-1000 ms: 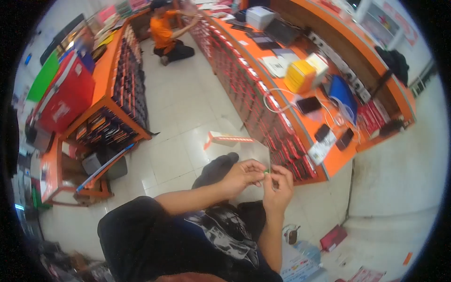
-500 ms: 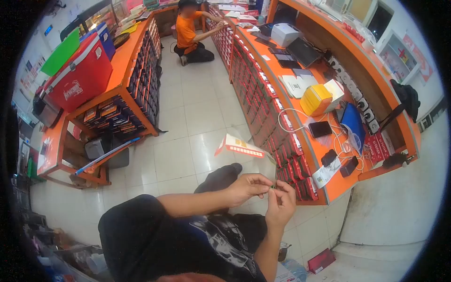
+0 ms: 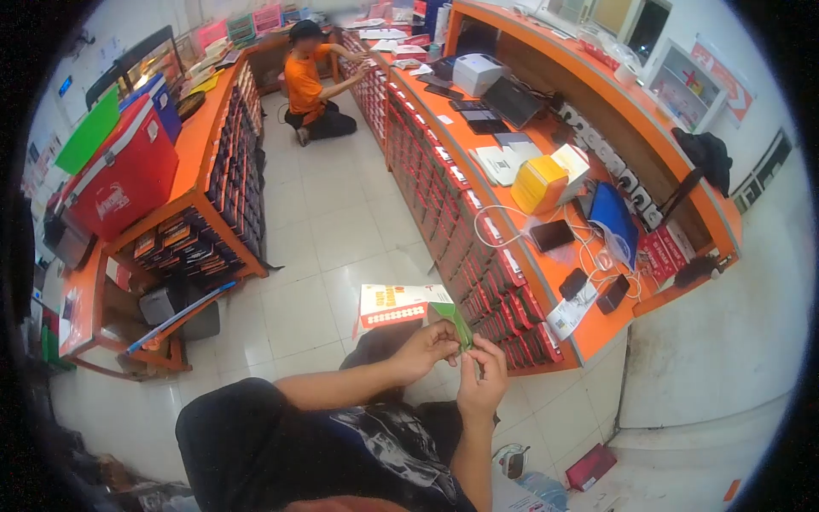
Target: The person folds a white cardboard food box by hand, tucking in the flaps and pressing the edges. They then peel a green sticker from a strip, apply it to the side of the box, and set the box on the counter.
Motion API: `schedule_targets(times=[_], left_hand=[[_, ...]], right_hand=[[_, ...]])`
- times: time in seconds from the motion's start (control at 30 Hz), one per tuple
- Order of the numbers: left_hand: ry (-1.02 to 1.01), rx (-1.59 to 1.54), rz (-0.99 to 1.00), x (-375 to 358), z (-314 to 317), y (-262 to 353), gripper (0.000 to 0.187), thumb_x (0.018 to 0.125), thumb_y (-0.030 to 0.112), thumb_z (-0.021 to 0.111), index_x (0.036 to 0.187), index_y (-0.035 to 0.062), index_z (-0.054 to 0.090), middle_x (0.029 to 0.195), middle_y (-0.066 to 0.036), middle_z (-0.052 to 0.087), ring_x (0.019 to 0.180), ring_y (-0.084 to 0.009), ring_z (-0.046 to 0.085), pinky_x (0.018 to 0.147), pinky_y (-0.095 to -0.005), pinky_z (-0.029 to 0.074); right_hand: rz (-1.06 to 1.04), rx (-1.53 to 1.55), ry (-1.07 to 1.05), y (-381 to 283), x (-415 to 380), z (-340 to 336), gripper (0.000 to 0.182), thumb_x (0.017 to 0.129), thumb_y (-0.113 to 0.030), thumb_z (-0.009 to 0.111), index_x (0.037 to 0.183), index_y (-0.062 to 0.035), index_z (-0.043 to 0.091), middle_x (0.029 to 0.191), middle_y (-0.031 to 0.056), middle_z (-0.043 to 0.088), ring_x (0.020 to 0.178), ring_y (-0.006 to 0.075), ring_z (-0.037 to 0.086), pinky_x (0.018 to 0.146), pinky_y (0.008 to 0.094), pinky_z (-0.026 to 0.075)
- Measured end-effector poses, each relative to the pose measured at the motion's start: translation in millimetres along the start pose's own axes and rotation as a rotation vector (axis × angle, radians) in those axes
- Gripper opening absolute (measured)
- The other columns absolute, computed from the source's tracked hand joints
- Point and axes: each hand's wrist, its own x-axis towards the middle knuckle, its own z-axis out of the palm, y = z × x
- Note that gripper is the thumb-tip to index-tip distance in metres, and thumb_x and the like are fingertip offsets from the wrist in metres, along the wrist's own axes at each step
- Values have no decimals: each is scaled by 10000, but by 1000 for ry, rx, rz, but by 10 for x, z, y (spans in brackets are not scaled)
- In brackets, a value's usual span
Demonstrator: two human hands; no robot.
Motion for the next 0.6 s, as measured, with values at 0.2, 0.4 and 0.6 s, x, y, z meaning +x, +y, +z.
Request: schedule_targets(times=[0.2,0.4,0.6], left_hand=[[-13,14,45,32,-35,-50,111,1030,61,542,1133,17,544,1004,-53,592,817,-126,594,747,-289,511],[7,4,37,7,-19,2,121,1017,52,567,1133,25,549,994,-45,593,802,-119,575,733,-290,500],[15,51,18,-13,-121,-45,119,1001,27,587,1112,21,549,974,-44,601,789,-122,583,714,-277,502]], right_hand=[[-90,-27,25,69,-2,52,55,883,7,696,935,7,678,1166,166,663,1140,309,651,1000,413,494],[63,103,102,65,-25,174,50,912,-13,687,952,13,672,1178,162,658,1126,278,651,958,381,520],[-26,28,34,168,-74,158,63,928,-9,670,972,34,658,1202,172,653,1074,231,656,892,325,539]])
